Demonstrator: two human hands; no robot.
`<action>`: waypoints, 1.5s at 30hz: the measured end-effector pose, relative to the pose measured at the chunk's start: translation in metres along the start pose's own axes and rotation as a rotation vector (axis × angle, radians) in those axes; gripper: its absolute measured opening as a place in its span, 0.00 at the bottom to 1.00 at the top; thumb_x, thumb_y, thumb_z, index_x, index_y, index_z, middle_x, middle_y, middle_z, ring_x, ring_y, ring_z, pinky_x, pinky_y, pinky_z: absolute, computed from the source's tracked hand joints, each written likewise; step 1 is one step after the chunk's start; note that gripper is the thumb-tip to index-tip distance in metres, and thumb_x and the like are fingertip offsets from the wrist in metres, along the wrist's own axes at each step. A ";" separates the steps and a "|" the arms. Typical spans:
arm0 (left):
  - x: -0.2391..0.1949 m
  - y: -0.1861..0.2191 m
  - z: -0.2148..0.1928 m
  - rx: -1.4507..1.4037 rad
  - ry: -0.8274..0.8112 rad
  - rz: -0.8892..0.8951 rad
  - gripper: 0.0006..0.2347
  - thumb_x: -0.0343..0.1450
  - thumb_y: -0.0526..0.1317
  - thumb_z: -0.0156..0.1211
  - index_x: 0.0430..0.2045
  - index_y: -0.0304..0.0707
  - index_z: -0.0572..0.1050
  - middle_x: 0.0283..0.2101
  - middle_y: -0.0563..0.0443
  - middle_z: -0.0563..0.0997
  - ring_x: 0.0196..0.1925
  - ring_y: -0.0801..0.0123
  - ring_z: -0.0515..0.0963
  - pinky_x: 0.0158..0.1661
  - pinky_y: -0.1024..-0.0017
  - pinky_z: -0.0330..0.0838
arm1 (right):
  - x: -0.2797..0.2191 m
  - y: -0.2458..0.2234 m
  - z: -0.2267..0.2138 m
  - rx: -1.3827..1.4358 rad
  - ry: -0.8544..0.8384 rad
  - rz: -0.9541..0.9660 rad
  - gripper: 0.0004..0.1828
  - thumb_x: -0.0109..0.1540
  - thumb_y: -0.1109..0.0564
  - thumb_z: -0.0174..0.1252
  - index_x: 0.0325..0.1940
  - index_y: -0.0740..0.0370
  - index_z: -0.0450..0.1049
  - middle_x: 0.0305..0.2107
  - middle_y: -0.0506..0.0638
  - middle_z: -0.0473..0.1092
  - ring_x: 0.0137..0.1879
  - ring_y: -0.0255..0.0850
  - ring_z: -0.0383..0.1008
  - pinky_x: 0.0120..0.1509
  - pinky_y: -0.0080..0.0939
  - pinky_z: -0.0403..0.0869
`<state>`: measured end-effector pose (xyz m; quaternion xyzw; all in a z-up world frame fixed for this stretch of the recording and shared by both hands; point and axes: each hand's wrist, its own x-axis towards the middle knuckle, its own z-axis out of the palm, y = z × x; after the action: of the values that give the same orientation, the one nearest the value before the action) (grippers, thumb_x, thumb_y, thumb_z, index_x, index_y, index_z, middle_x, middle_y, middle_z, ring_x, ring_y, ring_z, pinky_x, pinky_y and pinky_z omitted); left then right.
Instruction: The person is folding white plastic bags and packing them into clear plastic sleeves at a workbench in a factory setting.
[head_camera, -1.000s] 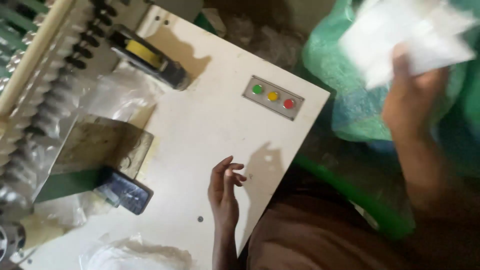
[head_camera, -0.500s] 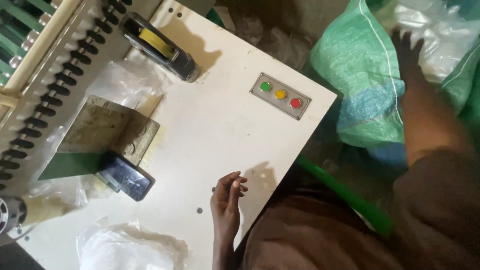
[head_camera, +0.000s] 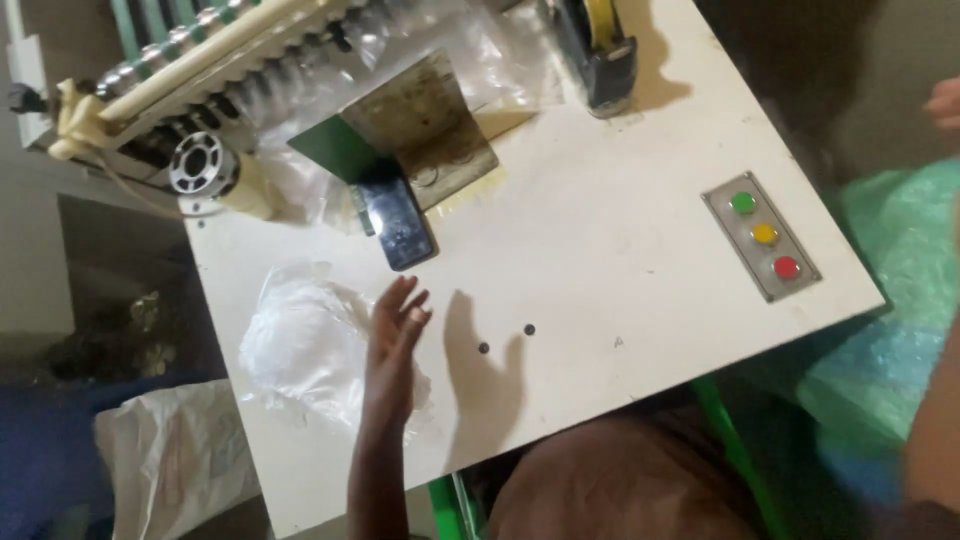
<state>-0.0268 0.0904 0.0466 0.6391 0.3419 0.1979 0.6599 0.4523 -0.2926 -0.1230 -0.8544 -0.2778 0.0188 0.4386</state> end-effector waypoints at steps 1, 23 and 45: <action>0.020 0.002 -0.012 -0.005 0.023 0.019 0.25 0.72 0.43 0.55 0.65 0.38 0.62 0.69 0.40 0.68 0.70 0.52 0.71 0.65 0.56 0.69 | 0.001 -0.046 0.015 0.084 0.028 -0.046 0.29 0.67 0.64 0.45 0.73 0.69 0.51 0.68 0.68 0.54 0.72 0.64 0.57 0.73 0.65 0.60; 0.240 0.033 -0.063 -0.994 0.506 -0.174 0.20 0.70 0.42 0.60 0.58 0.42 0.73 0.54 0.42 0.80 0.52 0.56 0.81 0.53 0.64 0.77 | 0.127 -0.254 0.200 0.475 0.257 -0.005 0.37 0.55 0.63 0.72 0.66 0.58 0.66 0.56 0.58 0.73 0.60 0.48 0.76 0.62 0.43 0.78; 0.298 -0.010 -0.073 -1.310 0.653 -0.050 0.30 0.71 0.34 0.62 0.68 0.20 0.58 0.67 0.21 0.64 0.69 0.42 0.66 0.68 0.46 0.62 | 0.169 -0.297 0.279 1.782 -0.205 0.804 0.56 0.48 0.37 0.78 0.71 0.67 0.63 0.64 0.72 0.65 0.69 0.71 0.67 0.69 0.85 0.63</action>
<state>0.1246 0.3488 -0.0186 0.0138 0.3472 0.5271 0.7755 0.3815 0.1336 -0.0333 -0.2359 0.1130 0.4433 0.8573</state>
